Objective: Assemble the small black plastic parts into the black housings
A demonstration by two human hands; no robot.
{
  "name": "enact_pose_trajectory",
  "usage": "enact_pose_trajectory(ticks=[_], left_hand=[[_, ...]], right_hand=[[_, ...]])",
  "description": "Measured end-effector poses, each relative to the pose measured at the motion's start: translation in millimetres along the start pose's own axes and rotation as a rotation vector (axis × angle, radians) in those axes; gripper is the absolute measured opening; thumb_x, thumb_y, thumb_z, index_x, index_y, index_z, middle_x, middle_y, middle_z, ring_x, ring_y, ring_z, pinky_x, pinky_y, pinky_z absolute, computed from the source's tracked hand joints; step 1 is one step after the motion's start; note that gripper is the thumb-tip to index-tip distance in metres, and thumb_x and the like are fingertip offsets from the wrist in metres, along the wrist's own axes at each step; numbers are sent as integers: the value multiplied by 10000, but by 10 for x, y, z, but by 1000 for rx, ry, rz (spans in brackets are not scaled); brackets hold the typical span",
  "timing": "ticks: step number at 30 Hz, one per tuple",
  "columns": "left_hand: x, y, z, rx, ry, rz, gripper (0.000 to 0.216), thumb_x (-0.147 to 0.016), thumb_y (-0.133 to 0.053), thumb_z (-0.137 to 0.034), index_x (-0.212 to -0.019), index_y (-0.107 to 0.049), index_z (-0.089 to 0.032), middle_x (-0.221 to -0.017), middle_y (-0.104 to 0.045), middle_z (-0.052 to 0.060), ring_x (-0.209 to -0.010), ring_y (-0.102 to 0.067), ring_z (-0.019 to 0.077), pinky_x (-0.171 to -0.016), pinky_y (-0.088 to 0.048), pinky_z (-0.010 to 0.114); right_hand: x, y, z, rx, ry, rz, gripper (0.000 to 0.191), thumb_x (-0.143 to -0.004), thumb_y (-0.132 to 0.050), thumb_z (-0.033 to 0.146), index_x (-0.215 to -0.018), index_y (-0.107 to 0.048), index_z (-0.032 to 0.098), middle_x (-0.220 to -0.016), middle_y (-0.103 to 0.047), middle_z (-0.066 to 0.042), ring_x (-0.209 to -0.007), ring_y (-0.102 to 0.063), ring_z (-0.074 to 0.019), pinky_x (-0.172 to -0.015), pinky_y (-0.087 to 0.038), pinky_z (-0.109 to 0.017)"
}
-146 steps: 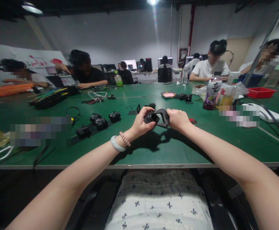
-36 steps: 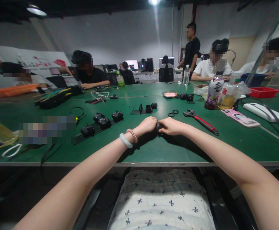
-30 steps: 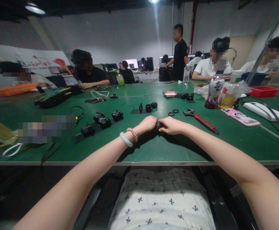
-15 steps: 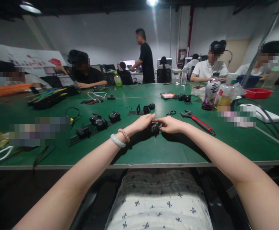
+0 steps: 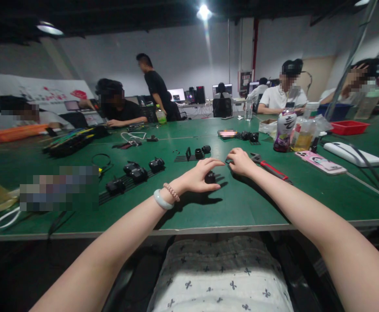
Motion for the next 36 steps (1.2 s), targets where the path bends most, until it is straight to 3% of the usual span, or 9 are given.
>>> enact_pose_trajectory(ticks=[5, 11, 17, 36], left_hand=[[-9, -40, -21, -65, -76, 32, 504, -688, -549, -458, -1134, -462, -240, -1167, -458, 76, -1104, -380, 227, -944, -254, 375], [9, -143, 69, -117, -26, 163, 451, -671, -564, -467, -1043, -534, -213, -1034, -513, 68, -949, -484, 198, -837, -348, 314], [10, -152, 109, -54, 15, 186, 369, -697, -545, -437, -979, -561, -200, -918, -505, 39, -755, -521, 129, -690, -399, 227], [-4, -175, 128, -47, 33, 196, 328, -693, -557, -400, -951, -571, -198, -860, -496, 25, -716, -504, 120, -657, -390, 222]], right_hand=[[56, -275, -176, 97, -222, 199, 497, -787, -337, 513, -1216, -411, 274, -1291, -334, -102, -1218, -187, -320, -903, -242, -508], [70, -401, -220, 77, -217, 394, 539, -805, -200, 563, -1264, -333, 314, -1336, -298, -82, -1194, -287, -297, -918, -191, -547], [68, -359, -208, 78, -188, 405, 546, -806, -204, 558, -1264, -341, 294, -1330, -311, -99, -1186, -310, -306, -908, -206, -560], [74, -343, -184, 74, -173, 402, 539, -814, -214, 542, -1263, -350, 278, -1324, -320, -107, -1186, -311, -307, -907, -213, -559]])
Point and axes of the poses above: each hand's wrist, its own x-axis away from the middle knuckle, its own y-axis out of the back of the hand, z = x × y, the point moved 6 cm from there along -x, towards the middle knuckle
